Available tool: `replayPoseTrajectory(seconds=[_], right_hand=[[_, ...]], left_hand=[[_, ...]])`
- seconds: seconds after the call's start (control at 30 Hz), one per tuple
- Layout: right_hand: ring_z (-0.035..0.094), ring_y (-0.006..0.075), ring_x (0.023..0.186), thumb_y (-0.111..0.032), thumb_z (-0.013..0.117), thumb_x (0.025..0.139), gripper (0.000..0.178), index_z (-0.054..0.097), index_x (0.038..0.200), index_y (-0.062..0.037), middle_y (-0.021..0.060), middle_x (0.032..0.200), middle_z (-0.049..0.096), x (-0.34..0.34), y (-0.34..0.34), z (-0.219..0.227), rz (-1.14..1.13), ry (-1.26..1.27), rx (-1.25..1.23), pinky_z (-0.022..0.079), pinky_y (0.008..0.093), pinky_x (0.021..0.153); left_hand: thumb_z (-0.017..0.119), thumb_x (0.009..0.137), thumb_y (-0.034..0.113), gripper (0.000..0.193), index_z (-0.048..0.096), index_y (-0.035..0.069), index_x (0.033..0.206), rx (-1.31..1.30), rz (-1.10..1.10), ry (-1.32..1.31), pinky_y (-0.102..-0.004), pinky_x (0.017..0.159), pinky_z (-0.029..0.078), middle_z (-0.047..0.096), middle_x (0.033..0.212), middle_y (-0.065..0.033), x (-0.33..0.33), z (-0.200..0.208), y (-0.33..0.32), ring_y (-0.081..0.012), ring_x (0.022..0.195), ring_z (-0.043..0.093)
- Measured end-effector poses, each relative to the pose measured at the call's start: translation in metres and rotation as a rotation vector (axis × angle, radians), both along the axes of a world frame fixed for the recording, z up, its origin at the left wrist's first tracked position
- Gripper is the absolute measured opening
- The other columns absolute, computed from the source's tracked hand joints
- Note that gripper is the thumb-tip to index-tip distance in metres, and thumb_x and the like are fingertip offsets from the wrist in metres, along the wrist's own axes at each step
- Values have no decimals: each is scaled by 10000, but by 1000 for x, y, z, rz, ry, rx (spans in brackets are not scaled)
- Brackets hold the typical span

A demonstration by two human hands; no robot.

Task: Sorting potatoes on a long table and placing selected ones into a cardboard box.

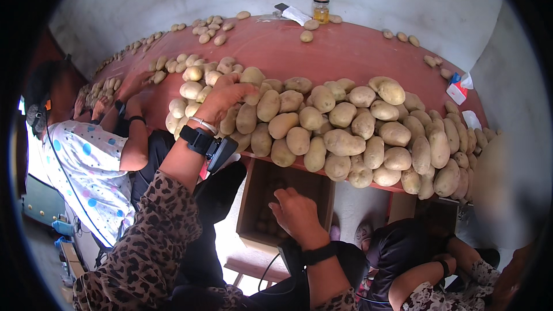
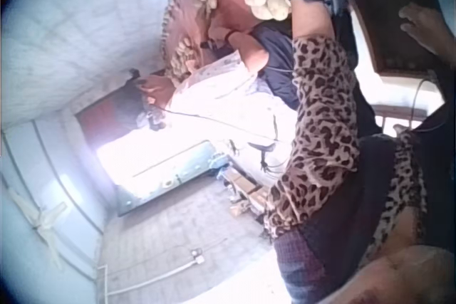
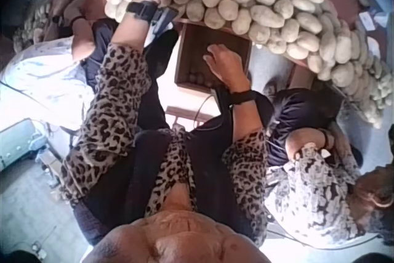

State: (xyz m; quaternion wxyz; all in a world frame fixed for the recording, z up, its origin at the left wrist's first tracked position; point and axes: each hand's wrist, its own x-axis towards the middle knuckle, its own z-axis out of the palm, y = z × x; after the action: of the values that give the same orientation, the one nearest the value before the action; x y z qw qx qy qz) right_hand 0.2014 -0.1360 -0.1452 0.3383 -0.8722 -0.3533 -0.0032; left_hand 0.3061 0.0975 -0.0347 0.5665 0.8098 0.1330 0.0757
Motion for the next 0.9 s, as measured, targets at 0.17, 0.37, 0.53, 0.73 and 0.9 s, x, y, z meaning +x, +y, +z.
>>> replayPoseTrajectory(seconds=[0.17,0.37,0.53,0.73,0.9], right_hand=[[602,327,759,-229,652,765,240,595,935,-69,122,857,600,-1,0,5,6,93,-124,495,401,658],[610,320,758,-258,642,776,251,600,945,-77,124,871,607,-1,-7,4,9,114,-179,502,399,658],[613,315,756,-258,646,768,275,585,971,-84,124,868,602,-2,-10,-4,22,94,-191,502,403,648],[616,299,679,-218,675,729,221,561,848,-71,118,777,574,-4,-15,-6,7,25,-146,502,402,583],[612,316,719,-231,656,752,261,576,954,-85,116,851,594,-1,-18,-3,-1,85,-169,497,401,633]], left_hand=[[701,667,172,350,639,-17,955,302,15,-96,-311,672,482,659,821,-126,31,-8,5,-211,761,631],[630,737,188,272,659,81,986,789,14,-145,-396,740,492,654,921,-168,60,7,-31,-345,870,619],[637,705,135,404,604,74,1103,1093,-206,-66,-398,789,483,638,972,-175,106,-20,-41,-331,913,610],[573,759,165,363,599,74,1110,1142,-389,25,-406,834,463,630,1006,-179,103,-29,-52,-336,954,596],[595,778,190,344,600,52,1093,975,-283,-28,-373,819,470,627,1018,-167,74,-8,-65,-297,937,608]])
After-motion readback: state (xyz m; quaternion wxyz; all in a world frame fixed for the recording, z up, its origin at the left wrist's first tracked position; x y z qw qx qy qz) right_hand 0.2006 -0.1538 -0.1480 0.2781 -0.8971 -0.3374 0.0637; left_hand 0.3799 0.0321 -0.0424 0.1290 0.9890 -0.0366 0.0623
